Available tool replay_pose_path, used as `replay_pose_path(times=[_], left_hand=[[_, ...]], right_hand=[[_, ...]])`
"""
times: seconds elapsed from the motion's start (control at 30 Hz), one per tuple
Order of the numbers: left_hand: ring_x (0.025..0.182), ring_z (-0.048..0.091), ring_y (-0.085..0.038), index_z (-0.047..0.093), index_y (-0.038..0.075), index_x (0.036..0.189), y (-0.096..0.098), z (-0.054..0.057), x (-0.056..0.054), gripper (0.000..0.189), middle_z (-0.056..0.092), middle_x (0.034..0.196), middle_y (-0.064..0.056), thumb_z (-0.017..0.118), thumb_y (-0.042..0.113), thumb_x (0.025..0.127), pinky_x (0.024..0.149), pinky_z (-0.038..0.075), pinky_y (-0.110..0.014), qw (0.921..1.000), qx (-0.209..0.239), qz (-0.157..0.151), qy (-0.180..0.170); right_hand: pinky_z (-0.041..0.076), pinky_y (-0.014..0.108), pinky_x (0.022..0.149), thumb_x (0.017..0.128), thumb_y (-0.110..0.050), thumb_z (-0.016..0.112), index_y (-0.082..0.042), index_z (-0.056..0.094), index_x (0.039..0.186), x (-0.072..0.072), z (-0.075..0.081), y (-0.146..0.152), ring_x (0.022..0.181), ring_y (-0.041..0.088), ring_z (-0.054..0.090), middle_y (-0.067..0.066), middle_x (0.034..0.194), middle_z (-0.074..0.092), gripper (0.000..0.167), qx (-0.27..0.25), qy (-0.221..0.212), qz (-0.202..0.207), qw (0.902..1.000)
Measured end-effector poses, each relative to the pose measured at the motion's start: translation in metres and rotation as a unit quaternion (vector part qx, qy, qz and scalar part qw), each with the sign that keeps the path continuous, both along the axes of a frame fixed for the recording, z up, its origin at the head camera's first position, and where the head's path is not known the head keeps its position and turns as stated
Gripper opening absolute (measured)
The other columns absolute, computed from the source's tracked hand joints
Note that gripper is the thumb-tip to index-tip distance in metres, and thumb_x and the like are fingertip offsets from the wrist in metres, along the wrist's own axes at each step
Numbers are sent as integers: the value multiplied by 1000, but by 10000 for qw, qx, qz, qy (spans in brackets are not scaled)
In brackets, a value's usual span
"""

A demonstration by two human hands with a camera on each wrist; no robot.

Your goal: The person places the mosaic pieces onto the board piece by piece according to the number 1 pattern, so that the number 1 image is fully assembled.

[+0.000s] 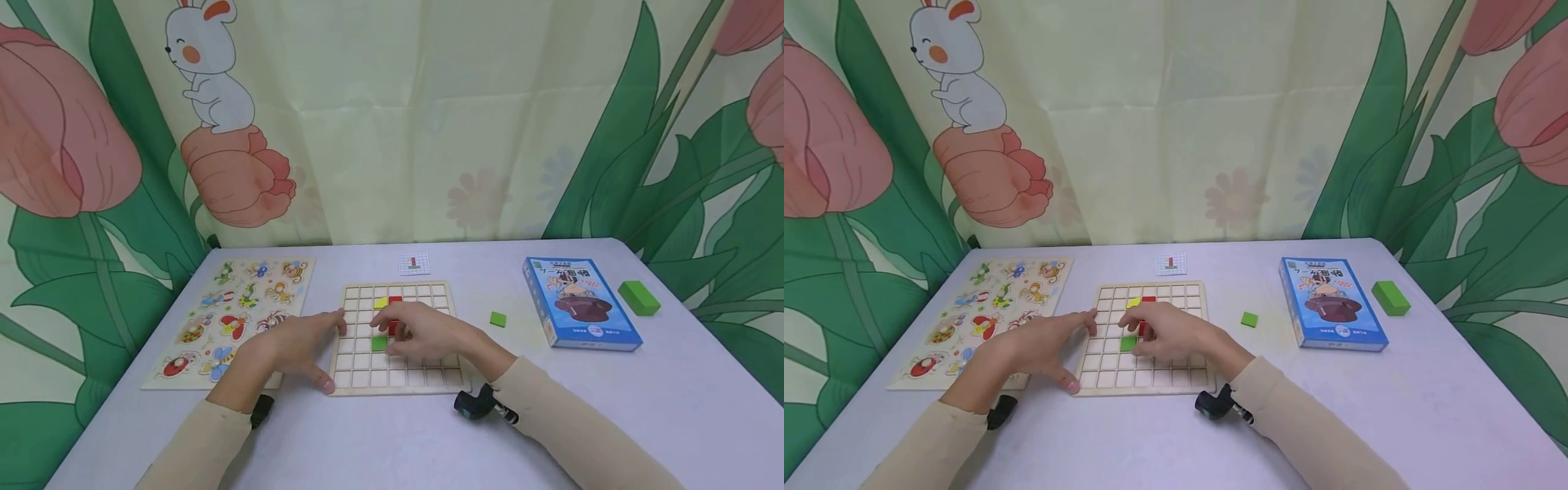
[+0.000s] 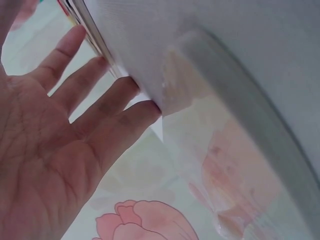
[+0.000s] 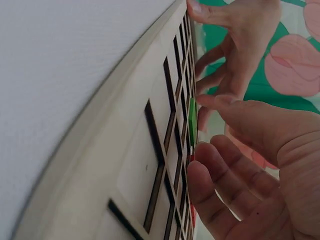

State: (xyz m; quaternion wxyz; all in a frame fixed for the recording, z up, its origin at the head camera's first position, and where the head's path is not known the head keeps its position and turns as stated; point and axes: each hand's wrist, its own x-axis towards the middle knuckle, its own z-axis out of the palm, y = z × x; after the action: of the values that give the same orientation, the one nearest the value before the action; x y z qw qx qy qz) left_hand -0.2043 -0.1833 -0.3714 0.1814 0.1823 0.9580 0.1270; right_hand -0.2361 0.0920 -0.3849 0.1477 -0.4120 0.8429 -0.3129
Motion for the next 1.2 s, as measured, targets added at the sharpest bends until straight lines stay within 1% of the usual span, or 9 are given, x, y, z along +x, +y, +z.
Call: replay_pose_path(times=[0.07,0.27,0.5,0.63,0.73,0.8,0.9,1.0,1.2], left_hand=[[135,52,-25,53,34,132,0,0,-1,93,38,164,-2,98,56,54,108,44,-53,10000,8,1,-12],[132,53,-21,53,36,132,1,-1,-2,93,42,162,0,99,54,54,108,44,-51,10000,-2,91,-16],[122,55,-19,52,35,133,3,2,-3,93,44,159,2,99,52,55,103,47,-47,10000,-85,35,7],[127,54,-21,52,35,134,2,1,-3,94,41,162,0,99,53,55,105,46,-49,9999,-109,55,-21],[130,53,-22,52,35,134,1,0,-2,93,38,164,0,99,54,55,106,45,-50,9999,-106,90,-67],[129,53,-22,52,35,135,0,1,-2,95,40,163,0,99,53,55,105,46,-50,9999,-86,116,-61],[120,54,-20,51,35,136,0,2,-2,94,46,157,2,100,50,56,100,47,-49,9998,-52,157,-69],[115,54,-20,51,36,133,1,3,-1,92,49,152,3,100,49,56,97,48,-48,9998,-40,176,-69],[115,55,-20,52,37,131,2,3,0,91,49,153,1,100,50,55,98,48,-49,9998,-86,134,-72]], right_hand=[[54,30,88,93,-17,76,-14,63,135,1,2,1,95,9,64,-1,122,68,44,-25,-60,3,10000],[57,31,84,94,-16,75,-10,62,135,6,11,12,92,11,66,6,123,68,44,-278,-60,151,9995],[57,34,82,95,-17,75,-10,63,133,9,16,27,91,9,67,6,122,66,41,-414,5,133,9991],[57,35,81,95,-17,75,-10,64,131,9,16,35,92,12,66,7,120,66,38,-484,50,147,9987],[57,35,81,95,-17,75,-11,64,131,9,17,39,93,12,65,7,121,66,38,-439,79,101,9990],[57,35,81,95,-19,76,-12,65,131,8,17,43,93,12,64,7,120,67,38,-438,149,56,9989],[56,35,80,95,-21,76,-13,65,131,7,18,48,92,11,64,7,119,67,38,-466,215,-9,9987],[56,36,79,95,-20,76,-13,64,132,8,18,54,92,12,65,8,119,67,39,-526,149,-80,9985],[56,36,81,95,-23,76,-13,63,131,9,16,67,94,14,65,8,119,67,40,-553,14,-209,9982]])
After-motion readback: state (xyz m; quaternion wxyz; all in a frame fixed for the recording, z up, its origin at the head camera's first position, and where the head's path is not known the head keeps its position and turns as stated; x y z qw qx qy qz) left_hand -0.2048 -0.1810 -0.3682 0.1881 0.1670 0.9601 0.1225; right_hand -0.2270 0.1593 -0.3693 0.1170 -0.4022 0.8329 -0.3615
